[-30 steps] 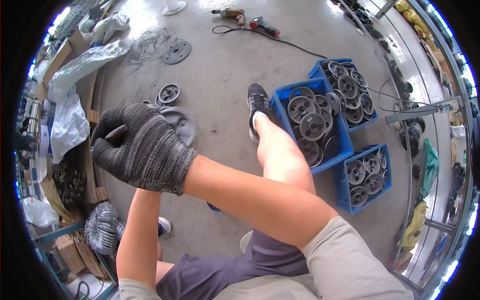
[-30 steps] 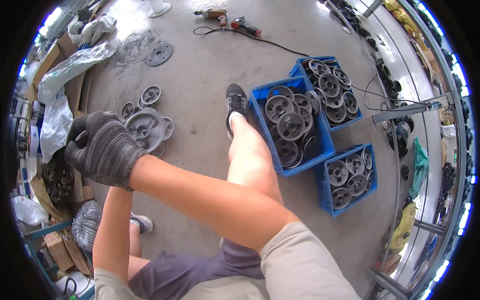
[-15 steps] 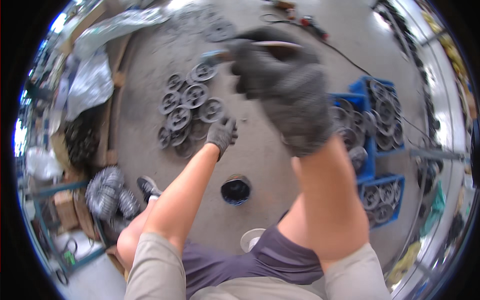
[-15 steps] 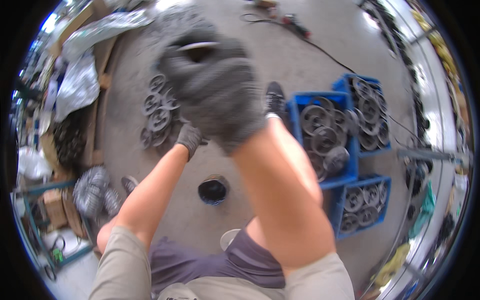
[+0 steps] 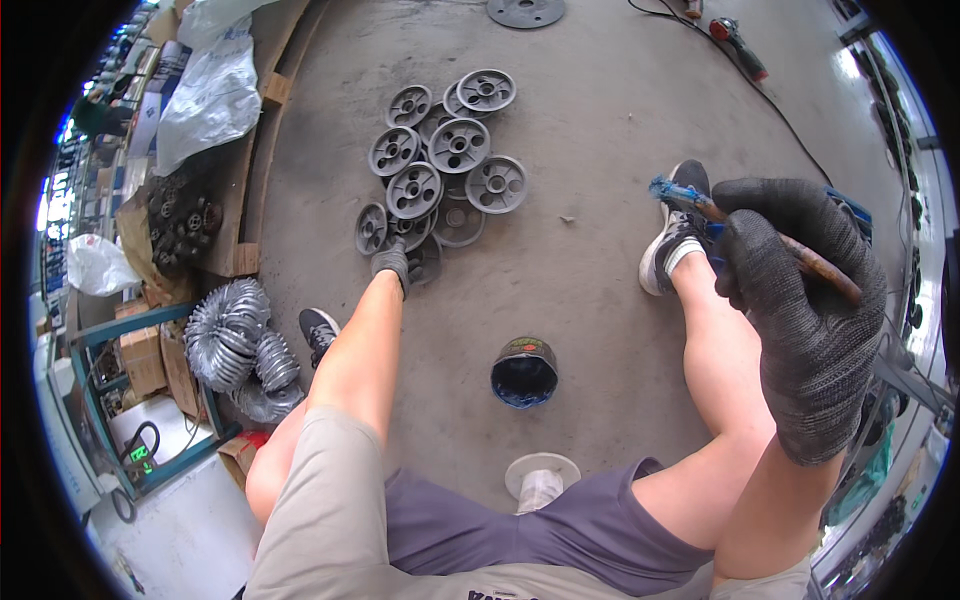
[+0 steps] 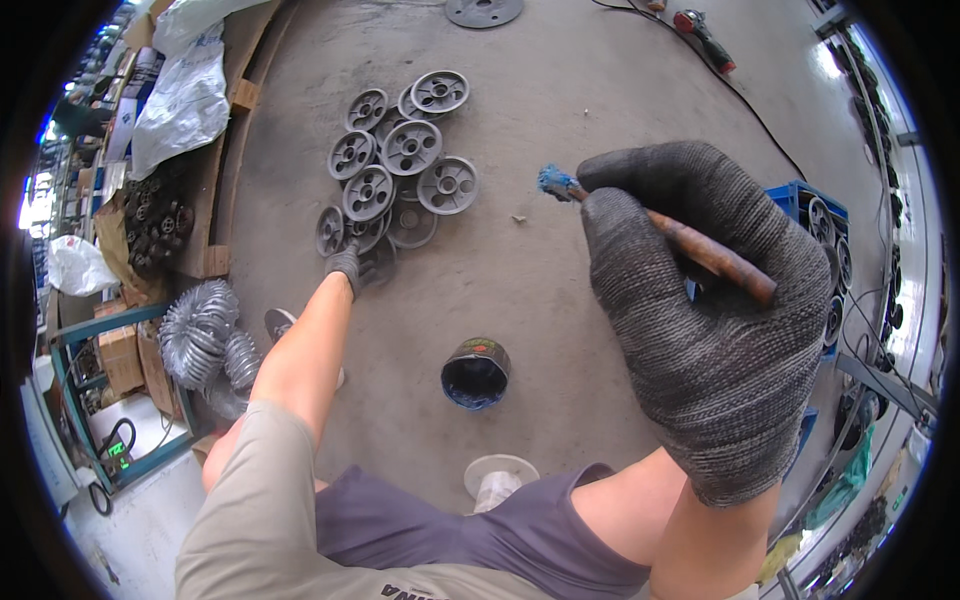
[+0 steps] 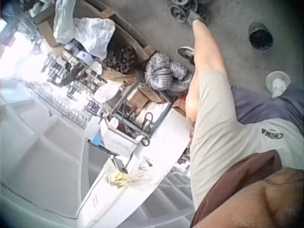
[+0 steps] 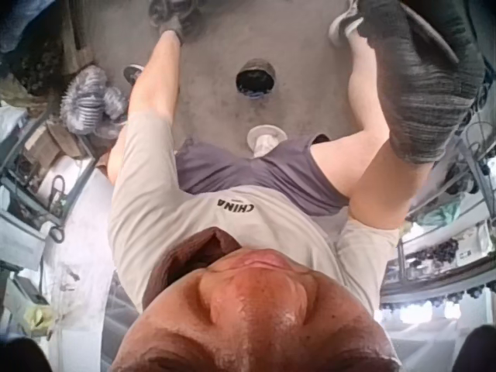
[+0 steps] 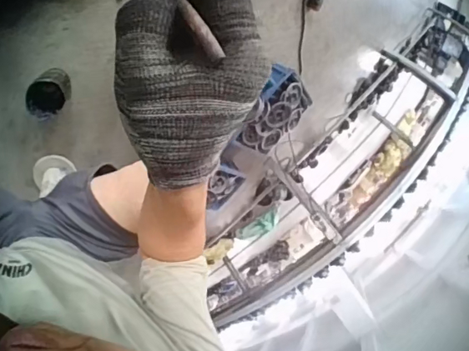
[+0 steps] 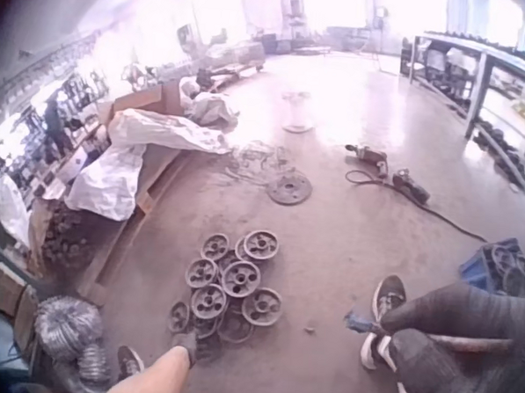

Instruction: The recorder is applying a blue substance, likely paint or lubricant, to circular metal parts using a brush.

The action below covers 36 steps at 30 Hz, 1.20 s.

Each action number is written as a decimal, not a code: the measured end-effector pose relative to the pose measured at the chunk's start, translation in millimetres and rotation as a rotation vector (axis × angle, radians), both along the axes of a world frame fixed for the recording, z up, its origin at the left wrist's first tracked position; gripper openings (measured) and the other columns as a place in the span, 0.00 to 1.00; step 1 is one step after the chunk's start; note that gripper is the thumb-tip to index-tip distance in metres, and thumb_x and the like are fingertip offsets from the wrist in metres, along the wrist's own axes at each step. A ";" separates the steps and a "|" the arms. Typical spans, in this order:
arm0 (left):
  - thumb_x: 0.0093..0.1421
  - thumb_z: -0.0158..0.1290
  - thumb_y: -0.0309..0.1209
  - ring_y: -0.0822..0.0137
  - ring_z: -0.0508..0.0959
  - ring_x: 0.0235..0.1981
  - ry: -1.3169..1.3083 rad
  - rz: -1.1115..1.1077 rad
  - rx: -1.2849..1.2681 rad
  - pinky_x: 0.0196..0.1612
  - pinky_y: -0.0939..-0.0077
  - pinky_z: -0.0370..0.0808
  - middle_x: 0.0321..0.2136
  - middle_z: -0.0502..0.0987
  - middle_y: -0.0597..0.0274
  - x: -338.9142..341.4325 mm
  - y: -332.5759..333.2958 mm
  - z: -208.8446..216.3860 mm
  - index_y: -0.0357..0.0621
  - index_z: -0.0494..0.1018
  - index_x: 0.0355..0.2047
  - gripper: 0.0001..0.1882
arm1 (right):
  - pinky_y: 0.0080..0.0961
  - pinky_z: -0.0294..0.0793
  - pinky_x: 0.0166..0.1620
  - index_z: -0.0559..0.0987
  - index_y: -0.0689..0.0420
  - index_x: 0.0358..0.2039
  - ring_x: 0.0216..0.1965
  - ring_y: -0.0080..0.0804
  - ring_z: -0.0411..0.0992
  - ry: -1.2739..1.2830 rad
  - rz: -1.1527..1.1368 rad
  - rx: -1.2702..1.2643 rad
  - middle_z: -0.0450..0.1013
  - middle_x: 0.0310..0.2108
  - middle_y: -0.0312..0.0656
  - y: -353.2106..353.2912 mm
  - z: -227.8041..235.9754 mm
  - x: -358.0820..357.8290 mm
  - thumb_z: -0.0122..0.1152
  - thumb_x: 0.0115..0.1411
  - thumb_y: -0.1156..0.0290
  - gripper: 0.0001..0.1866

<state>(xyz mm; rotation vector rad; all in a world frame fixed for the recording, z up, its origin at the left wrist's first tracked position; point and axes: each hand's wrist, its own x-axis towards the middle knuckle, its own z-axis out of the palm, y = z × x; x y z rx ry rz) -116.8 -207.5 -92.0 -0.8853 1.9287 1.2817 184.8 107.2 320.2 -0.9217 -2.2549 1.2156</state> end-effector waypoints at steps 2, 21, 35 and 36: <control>0.68 0.53 0.40 0.58 0.83 0.37 0.106 0.037 -0.039 0.30 0.59 0.83 0.42 0.80 0.52 -0.7 6.8 0.8 0.45 0.70 0.54 0.19 | 0.23 0.79 0.38 0.82 0.61 0.43 0.34 0.26 0.78 -0.021 0.018 -0.016 0.80 0.35 0.41 -1.8 0.7 -3.4 0.66 0.61 0.73 0.11; 0.67 0.48 0.41 0.63 0.81 0.30 0.837 -0.782 -0.094 0.25 0.62 0.83 0.36 0.77 0.57 9.7 -61.7 311.4 0.45 0.74 0.44 0.15 | 0.23 0.79 0.36 0.80 0.60 0.42 0.32 0.24 0.78 -0.389 0.773 -0.227 0.82 0.34 0.42 -83.0 -55.1 -26.5 0.63 0.64 0.67 0.11; 0.68 0.51 0.34 0.64 0.80 0.45 0.478 -0.037 0.853 0.48 0.70 0.80 0.42 0.80 0.55 126.5 -58.1 423.9 0.38 0.75 0.49 0.14 | 0.41 0.78 0.44 0.84 0.54 0.41 0.38 0.53 0.79 -0.956 1.077 0.016 0.80 0.38 0.51 -199.9 -268.7 6.5 0.61 0.56 0.63 0.15; 0.69 0.51 0.35 0.65 0.81 0.41 0.524 -0.067 0.899 0.44 0.73 0.81 0.38 0.81 0.55 129.8 -55.3 436.1 0.35 0.75 0.47 0.15 | 0.41 0.78 0.44 0.84 0.54 0.42 0.40 0.52 0.79 -0.959 1.093 0.054 0.80 0.39 0.52 -207.6 -275.1 3.5 0.61 0.57 0.63 0.15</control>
